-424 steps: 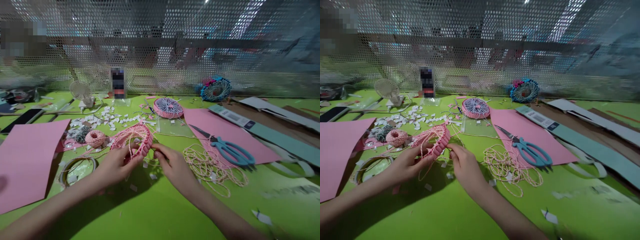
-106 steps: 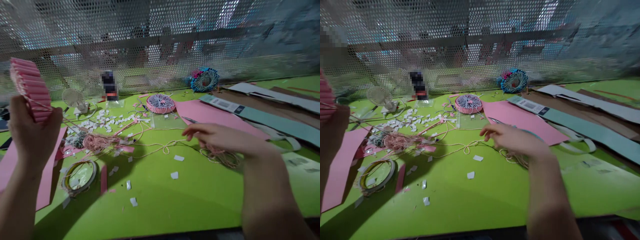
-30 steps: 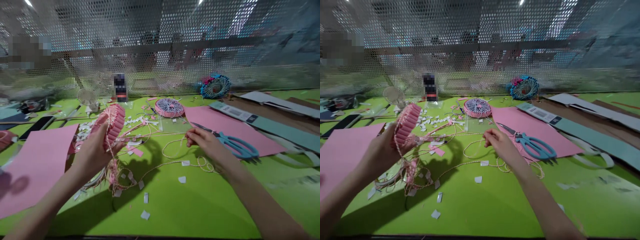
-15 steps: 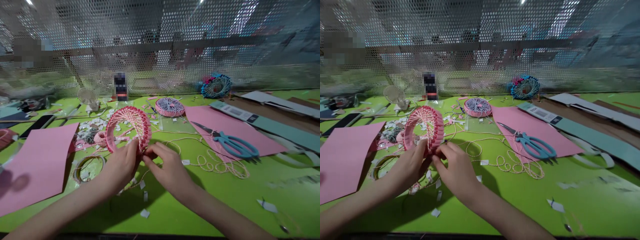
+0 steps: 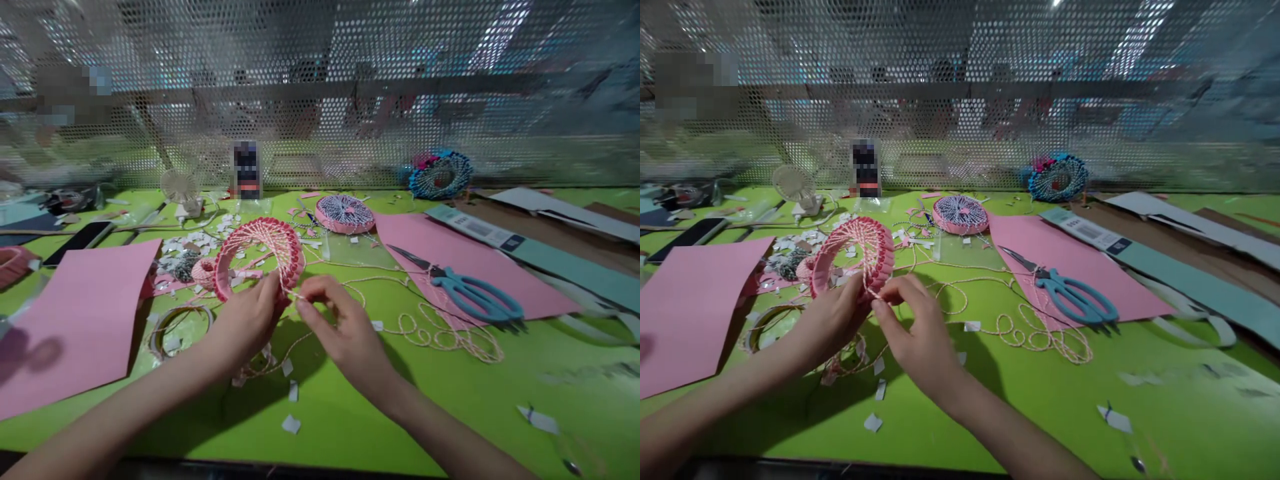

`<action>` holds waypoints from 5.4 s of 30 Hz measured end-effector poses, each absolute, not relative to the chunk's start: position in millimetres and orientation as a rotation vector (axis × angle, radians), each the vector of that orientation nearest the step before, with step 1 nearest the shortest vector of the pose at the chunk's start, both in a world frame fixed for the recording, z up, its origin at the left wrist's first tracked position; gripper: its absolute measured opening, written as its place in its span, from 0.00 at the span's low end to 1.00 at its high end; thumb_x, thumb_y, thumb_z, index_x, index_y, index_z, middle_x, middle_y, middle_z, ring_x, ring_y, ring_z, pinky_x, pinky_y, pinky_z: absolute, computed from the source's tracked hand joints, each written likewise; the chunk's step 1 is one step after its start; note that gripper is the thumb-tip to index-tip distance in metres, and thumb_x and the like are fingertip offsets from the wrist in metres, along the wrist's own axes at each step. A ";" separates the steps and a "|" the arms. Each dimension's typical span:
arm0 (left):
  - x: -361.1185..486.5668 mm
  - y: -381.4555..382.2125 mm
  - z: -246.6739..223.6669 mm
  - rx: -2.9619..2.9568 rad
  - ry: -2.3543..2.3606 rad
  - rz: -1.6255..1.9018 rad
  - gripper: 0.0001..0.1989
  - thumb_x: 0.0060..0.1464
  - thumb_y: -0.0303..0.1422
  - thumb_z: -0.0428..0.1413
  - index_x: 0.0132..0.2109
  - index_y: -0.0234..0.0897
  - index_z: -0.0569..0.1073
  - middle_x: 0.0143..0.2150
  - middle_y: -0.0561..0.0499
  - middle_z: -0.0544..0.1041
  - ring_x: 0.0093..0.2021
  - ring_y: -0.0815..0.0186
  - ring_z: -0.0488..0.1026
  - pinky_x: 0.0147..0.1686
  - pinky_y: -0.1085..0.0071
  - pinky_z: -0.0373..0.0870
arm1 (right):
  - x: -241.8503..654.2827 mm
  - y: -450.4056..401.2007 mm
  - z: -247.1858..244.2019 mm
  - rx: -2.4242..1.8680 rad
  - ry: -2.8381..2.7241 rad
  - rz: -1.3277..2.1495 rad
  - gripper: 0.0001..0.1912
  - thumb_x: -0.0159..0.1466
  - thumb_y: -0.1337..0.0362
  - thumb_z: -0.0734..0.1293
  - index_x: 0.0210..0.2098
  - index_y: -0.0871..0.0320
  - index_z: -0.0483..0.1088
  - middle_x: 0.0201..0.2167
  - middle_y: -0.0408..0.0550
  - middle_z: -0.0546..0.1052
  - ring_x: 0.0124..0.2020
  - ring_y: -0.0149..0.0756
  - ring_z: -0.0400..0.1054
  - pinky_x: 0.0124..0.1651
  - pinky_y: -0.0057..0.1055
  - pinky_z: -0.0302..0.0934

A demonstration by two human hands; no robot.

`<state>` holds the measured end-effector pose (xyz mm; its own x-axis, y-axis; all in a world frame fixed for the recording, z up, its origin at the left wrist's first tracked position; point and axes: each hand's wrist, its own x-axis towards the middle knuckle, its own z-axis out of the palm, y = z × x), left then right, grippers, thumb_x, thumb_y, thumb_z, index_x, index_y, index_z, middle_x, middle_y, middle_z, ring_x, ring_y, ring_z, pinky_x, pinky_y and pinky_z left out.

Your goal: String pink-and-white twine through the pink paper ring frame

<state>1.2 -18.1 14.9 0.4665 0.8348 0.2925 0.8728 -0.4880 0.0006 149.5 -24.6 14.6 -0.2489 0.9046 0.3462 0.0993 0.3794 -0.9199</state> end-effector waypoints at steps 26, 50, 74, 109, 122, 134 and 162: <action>-9.9 -15.2 20.1 -2.319 -1.463 -0.251 0.11 0.55 0.27 0.40 0.45 0.27 0.57 0.28 0.45 0.71 0.25 0.64 0.68 0.21 0.72 0.56 | 137.5 0.5 23.2 -1.070 -2.181 0.562 0.07 0.59 0.66 0.57 0.29 0.59 0.65 0.29 0.47 0.70 0.33 0.35 0.61 0.35 0.34 0.57; -16.6 -5.2 17.0 -2.255 -1.529 -0.216 0.11 0.56 0.27 0.40 0.45 0.27 0.57 0.26 0.46 0.70 0.25 0.64 0.68 0.22 0.71 0.56 | 179.3 -2.5 33.3 -1.297 -2.061 0.720 0.13 0.56 0.55 0.60 0.37 0.55 0.66 0.41 0.49 0.69 0.42 0.43 0.61 0.42 0.43 0.55; -5.9 -18.8 12.2 -2.491 -1.592 -0.393 0.11 0.56 0.33 0.38 0.36 0.30 0.60 0.24 0.48 0.71 0.22 0.65 0.67 0.19 0.72 0.54 | 135.4 3.6 25.9 -1.024 -1.958 0.905 0.05 0.58 0.66 0.58 0.26 0.57 0.61 0.26 0.44 0.66 0.29 0.30 0.60 0.34 0.28 0.56; -12.2 -14.5 13.3 -2.519 -1.976 -1.531 0.12 0.56 0.36 0.39 0.27 0.38 0.60 0.20 0.56 0.60 0.19 0.73 0.58 0.19 0.77 0.58 | 134.4 -9.3 1.7 -1.032 -1.724 0.942 0.05 0.58 0.68 0.58 0.29 0.58 0.64 0.24 0.43 0.70 0.26 0.30 0.64 0.29 0.28 0.58; -10.2 -14.5 23.9 -2.548 -2.167 -1.665 0.11 0.56 0.37 0.40 0.28 0.38 0.57 0.21 0.57 0.55 0.19 0.74 0.54 0.17 0.78 0.55 | 140.0 -13.3 9.3 -1.034 -1.872 0.543 0.06 0.58 0.69 0.58 0.31 0.58 0.66 0.28 0.44 0.72 0.30 0.31 0.64 0.32 0.28 0.57; -16.5 -11.3 43.0 -2.616 -2.382 -1.662 0.14 0.54 0.40 0.45 0.25 0.36 0.60 0.17 0.57 0.59 0.15 0.76 0.57 0.11 0.80 0.53 | 151.6 -3.8 31.4 -0.989 -1.893 0.992 0.05 0.57 0.67 0.60 0.29 0.56 0.66 0.26 0.41 0.72 0.27 0.29 0.64 0.29 0.25 0.57; -12.0 -17.6 14.1 -2.393 -1.206 -0.558 0.05 0.53 0.30 0.46 0.33 0.34 0.65 0.21 0.54 0.71 0.18 0.70 0.62 0.24 0.71 0.55 | 140.5 -8.2 14.8 -1.002 -2.164 0.186 0.08 0.60 0.67 0.56 0.28 0.59 0.64 0.27 0.50 0.69 0.31 0.35 0.60 0.33 0.33 0.56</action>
<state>-12.0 -17.6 14.1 0.5478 0.6588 0.5156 0.8193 -0.5470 -0.1715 140.5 -8.2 14.8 -0.4280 0.7091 0.5603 0.6034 0.6858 -0.4070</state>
